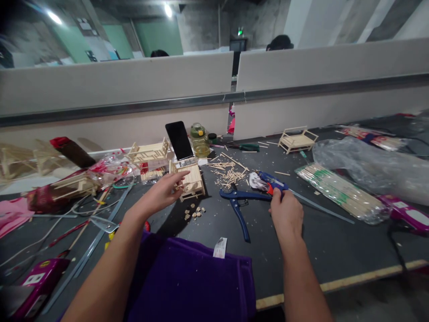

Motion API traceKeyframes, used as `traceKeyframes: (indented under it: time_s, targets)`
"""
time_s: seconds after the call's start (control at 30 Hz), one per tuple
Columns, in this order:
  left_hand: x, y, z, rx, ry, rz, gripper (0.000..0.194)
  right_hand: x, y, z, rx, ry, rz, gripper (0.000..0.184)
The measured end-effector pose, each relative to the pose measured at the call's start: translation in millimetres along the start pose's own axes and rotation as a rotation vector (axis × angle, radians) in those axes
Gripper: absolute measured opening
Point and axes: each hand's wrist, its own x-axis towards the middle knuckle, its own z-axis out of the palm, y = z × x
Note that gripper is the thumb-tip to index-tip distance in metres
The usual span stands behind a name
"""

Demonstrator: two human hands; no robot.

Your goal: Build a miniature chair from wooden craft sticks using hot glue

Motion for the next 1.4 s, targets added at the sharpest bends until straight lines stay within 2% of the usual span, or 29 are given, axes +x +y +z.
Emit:
traceKeyframes:
  time_s: [0.13, 0.27, 0.43, 0.6, 0.73, 0.9, 1.0, 1.07, 1.27, 1.4]
  targets:
    - [0, -1, 1.2, -0.005, 0.004, 0.005, 0.052, -1, -3, 1, -0.235, -0.059, 0.000, 0.049]
    - [-1, -2, 2.0, -0.030, -0.003, -0.005, 0.054, -9, -5, -4, -0.338, -0.060, -0.027, 0.054]
    - [0, -2, 2.4, -0.041, -0.005, -0.006, 0.054, -20, -16, -19, -0.420, 0.042, -0.155, 0.043]
    - [0, -2, 1.7, -0.034, -0.008, -0.006, 0.055, -27, -29, -22, -0.391, 0.048, -0.202, 0.034]
    - [-1, 0, 1.0, -0.034, -0.015, -0.009, 0.054, -43, -43, -19, -0.208, 0.051, -0.315, 0.020]
    - [-1, -1, 1.4, -0.037, -0.011, -0.012, 0.054, -76, -88, -8, 0.142, -0.257, -0.486, 0.014]
    - [0, -2, 2.7, -0.036, 0.000, -0.002, 0.056, -89, -116, 10, 0.341, -0.419, -0.552, 0.012]
    - [0, -4, 3.5, -0.028, 0.008, 0.008, 0.056, -92, -129, 25, 0.444, -0.491, -0.538, 0.012]
    - [0, -6, 5.1, -0.036, 0.023, 0.030, 0.055, -86, -144, 64, 0.597, -0.429, -0.446, 0.019]
    - [0, -7, 5.1, -0.047, 0.028, 0.027, 0.055, -83, -149, 79, 0.743, -0.457, -0.400, 0.023]
